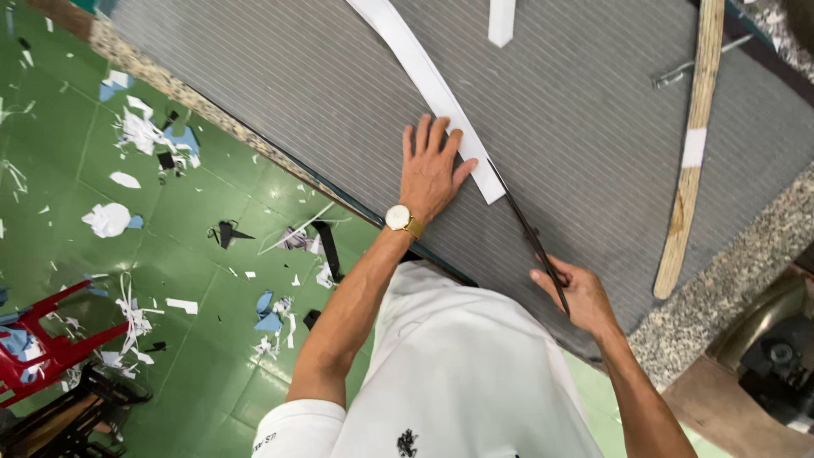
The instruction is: The person uses shears to cut a long white fabric strip into shorter segments on a gray cutting mat. They repeatedly trim the ends and fold the fabric to create rounded corners, then cut additional strips from a larger piece of white fabric.
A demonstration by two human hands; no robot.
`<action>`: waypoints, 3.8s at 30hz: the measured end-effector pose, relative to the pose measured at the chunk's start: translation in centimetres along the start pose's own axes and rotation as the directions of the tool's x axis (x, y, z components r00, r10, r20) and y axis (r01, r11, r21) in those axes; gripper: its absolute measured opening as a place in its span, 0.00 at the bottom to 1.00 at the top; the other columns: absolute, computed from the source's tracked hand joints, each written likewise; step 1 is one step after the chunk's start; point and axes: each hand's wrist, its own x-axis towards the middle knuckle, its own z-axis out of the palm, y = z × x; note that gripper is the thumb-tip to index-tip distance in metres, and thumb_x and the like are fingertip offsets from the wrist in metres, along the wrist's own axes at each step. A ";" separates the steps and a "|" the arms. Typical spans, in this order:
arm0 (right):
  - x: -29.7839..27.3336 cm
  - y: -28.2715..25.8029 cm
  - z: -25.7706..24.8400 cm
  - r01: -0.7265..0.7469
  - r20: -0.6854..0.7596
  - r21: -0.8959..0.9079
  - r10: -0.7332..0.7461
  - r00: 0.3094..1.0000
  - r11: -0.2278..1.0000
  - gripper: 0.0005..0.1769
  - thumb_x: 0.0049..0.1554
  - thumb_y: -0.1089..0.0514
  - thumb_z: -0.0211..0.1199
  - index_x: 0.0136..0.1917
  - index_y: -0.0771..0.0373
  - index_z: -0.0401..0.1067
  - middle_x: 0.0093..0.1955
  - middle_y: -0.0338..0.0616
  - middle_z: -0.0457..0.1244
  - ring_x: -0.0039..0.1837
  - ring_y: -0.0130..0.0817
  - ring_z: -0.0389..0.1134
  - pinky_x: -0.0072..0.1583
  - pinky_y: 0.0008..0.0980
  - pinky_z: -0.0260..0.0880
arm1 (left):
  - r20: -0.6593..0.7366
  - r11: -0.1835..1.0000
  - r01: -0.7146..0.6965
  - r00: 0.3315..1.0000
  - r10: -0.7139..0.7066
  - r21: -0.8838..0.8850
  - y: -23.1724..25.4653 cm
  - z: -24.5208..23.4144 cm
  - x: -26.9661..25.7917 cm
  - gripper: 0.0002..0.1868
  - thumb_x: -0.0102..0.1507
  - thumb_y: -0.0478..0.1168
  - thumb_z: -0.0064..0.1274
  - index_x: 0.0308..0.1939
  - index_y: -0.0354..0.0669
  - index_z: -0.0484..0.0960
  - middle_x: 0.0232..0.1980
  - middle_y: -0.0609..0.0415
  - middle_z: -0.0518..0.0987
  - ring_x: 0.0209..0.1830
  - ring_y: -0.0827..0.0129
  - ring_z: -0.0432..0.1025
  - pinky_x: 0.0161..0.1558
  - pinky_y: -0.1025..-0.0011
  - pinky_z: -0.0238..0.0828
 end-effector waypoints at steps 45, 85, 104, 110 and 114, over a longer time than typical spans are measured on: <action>-0.3 -2.9 -0.9 -0.150 0.081 -0.094 0.158 0.984 0.984 0.32 0.56 0.41 0.63 0.71 0.52 0.73 0.28 0.28 0.56 0.31 0.23 0.50 0.38 0.26 0.55 | -0.021 1.000 0.003 1.000 -0.003 -0.004 -3.1 0.3 1.7 0.38 0.62 0.74 0.61 0.57 0.49 0.72 0.81 0.41 0.46 0.81 0.38 0.43 0.75 0.38 0.47; 1.8 -8.1 0.0 -0.168 0.073 -0.195 0.185 0.980 0.966 0.36 0.54 0.36 0.59 0.72 0.50 0.71 0.55 0.36 0.73 0.58 0.25 0.73 0.60 0.27 0.68 | -0.037 1.000 -0.012 0.999 0.013 0.007 -3.2 -0.2 1.8 0.38 0.60 0.73 0.64 0.55 0.49 0.72 0.80 0.39 0.49 0.80 0.37 0.45 0.73 0.41 0.50; 3.4 -7.7 0.8 -0.127 0.067 -0.100 0.134 0.989 0.987 0.31 0.55 0.42 0.65 0.70 0.51 0.73 0.39 0.32 0.64 0.40 0.23 0.62 0.44 0.23 0.61 | -0.090 0.995 -0.033 0.996 0.025 -0.090 -3.5 -0.6 1.7 0.25 0.66 0.62 0.58 0.55 0.51 0.74 0.80 0.44 0.52 0.80 0.38 0.48 0.73 0.39 0.51; 3.2 -9.3 0.7 -0.126 0.082 -0.142 0.138 0.987 0.982 0.29 0.58 0.40 0.60 0.69 0.51 0.74 0.32 0.27 0.62 0.30 0.20 0.54 0.35 0.25 0.55 | -0.107 0.993 -0.041 0.994 0.029 -0.112 -3.4 -1.1 1.9 0.17 0.60 0.41 0.52 0.54 0.49 0.74 0.79 0.43 0.55 0.79 0.38 0.50 0.71 0.37 0.53; 4.1 -9.0 0.9 -0.084 0.096 -0.128 0.097 0.991 0.988 0.29 0.58 0.38 0.60 0.68 0.51 0.74 0.24 0.24 0.51 0.25 0.19 0.46 0.30 0.24 0.46 | -0.124 0.994 -0.052 0.991 0.039 -0.099 -3.4 -1.2 1.9 0.19 0.58 0.38 0.49 0.53 0.49 0.75 0.78 0.43 0.57 0.78 0.39 0.52 0.70 0.37 0.55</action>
